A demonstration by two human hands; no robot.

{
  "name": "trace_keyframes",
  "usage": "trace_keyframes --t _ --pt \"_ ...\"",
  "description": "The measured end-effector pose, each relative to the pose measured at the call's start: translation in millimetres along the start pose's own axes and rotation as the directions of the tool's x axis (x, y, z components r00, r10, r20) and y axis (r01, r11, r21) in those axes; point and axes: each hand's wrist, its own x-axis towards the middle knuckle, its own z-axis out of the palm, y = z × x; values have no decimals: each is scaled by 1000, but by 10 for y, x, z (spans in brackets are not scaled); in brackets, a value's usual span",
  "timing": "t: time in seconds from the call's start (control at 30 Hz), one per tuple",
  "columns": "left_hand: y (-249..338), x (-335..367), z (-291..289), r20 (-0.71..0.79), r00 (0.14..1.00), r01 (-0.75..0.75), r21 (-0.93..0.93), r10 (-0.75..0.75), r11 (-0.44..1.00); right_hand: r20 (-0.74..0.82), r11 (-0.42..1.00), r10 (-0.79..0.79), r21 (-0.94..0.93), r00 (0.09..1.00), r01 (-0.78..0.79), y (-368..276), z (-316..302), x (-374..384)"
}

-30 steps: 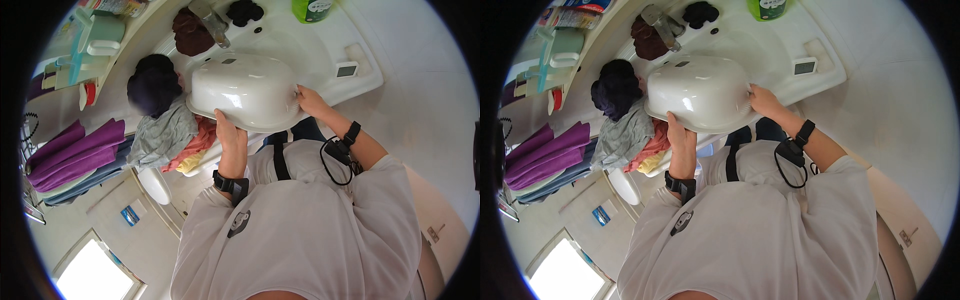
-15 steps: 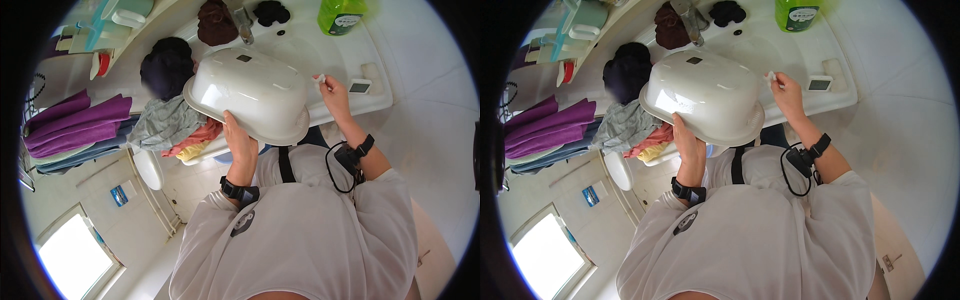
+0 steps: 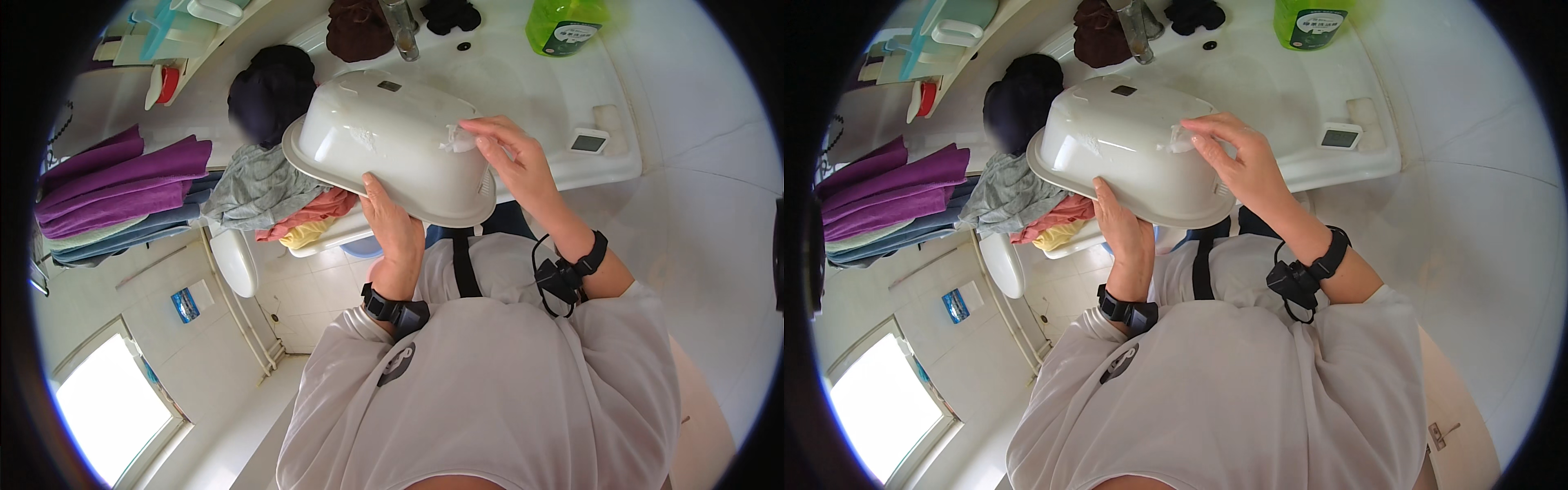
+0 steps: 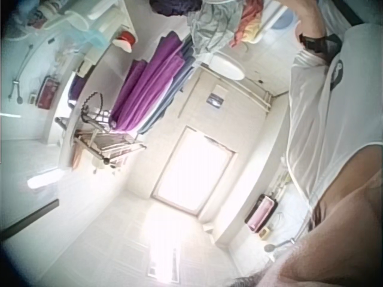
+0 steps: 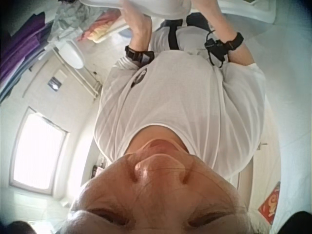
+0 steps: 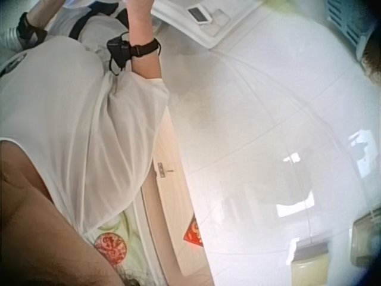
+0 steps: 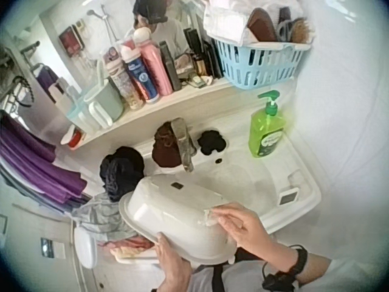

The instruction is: The person washes clothes in a basin, scrubs the exterior of the basin with a small brush, and then places the basin back into a larger container in a bathroom.

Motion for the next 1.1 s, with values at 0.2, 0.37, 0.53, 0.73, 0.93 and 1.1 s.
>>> trace_keyframes --t 0.2,0.37,0.53,0.73,0.93,1.1 --pt "5 -61 35 -4 1000 -20 23 20 1000 -44 989 105 -99 993 -109 101 14 79" --pt "-19 -18 -20 2 995 -100 60 100 993 35 981 182 -80 983 -179 114 5 195" --pt "23 14 -57 40 993 -114 149 110 982 50 976 211 -71 976 -207 111 -41 78" --pt "-20 76 -159 234 896 -444 501 378 743 7 987 149 -53 989 -149 61 92 197" --pt "78 86 -125 47 986 -168 173 162 971 14 969 247 -22 969 -247 190 42 9" --pt "59 80 -116 64 982 -187 140 180 972 -14 991 137 1 990 -137 59 197 181"
